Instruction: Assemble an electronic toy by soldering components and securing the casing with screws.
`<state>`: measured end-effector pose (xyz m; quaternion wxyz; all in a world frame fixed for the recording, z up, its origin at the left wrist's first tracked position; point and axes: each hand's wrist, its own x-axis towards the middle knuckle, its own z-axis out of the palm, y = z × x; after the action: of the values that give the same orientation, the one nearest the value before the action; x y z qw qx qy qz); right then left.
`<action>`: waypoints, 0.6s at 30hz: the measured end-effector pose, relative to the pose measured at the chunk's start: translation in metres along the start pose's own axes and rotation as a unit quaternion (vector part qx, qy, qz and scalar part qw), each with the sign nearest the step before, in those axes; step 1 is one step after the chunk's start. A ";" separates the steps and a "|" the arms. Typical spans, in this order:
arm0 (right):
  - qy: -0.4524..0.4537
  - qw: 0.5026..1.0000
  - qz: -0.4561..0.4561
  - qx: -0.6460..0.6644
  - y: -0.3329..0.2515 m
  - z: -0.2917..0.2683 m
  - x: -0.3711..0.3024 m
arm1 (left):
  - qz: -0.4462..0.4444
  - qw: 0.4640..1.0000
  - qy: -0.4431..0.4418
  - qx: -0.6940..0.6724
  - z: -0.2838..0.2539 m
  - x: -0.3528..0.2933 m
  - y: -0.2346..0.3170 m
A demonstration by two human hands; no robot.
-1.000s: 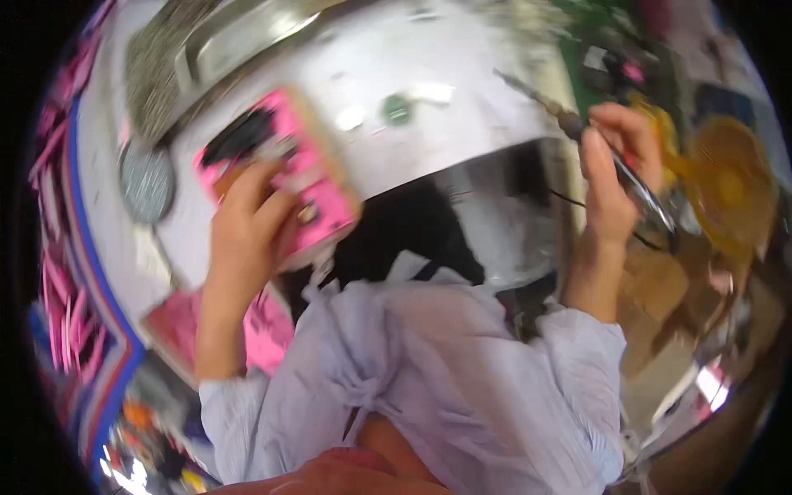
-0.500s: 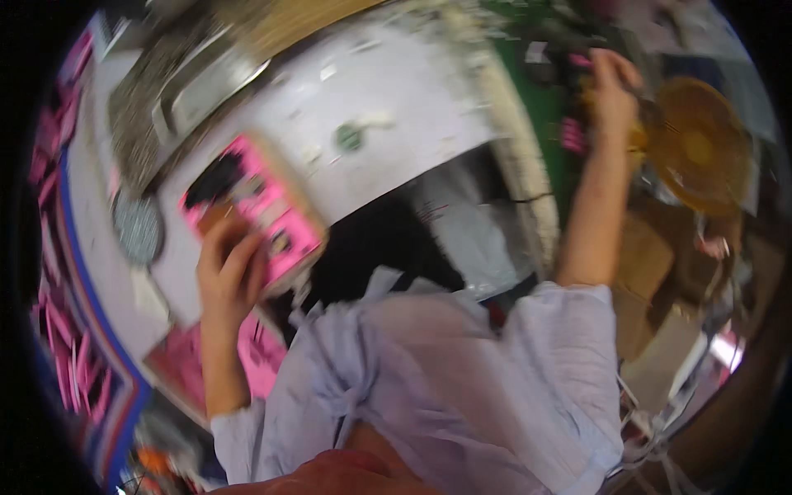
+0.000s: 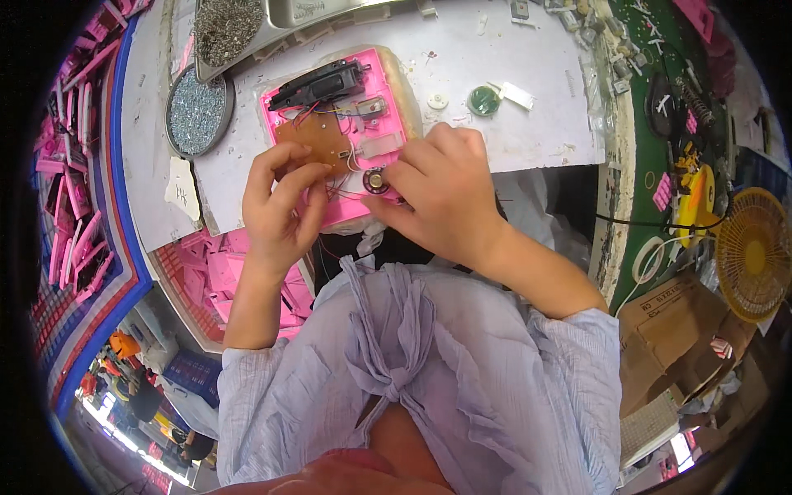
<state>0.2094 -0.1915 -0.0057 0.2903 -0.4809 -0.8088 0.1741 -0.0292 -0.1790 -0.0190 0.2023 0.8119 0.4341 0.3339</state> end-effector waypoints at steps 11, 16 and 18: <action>-0.004 0.999 0.021 -0.027 -0.010 0.012 0.004 | 0.027 1.000 -0.016 0.001 0.008 0.001 0.001; -0.018 1.000 0.015 -0.005 -0.006 0.008 0.003 | 0.047 0.998 -0.042 0.017 0.006 0.007 0.001; -0.022 1.000 0.003 0.003 -0.003 0.007 0.004 | 0.067 0.995 -0.064 0.024 0.003 0.014 0.002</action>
<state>0.2012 -0.1896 -0.0087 0.2734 -0.4783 -0.8132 0.1873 -0.0205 -0.1686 -0.0144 0.1873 0.8634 0.3726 0.2841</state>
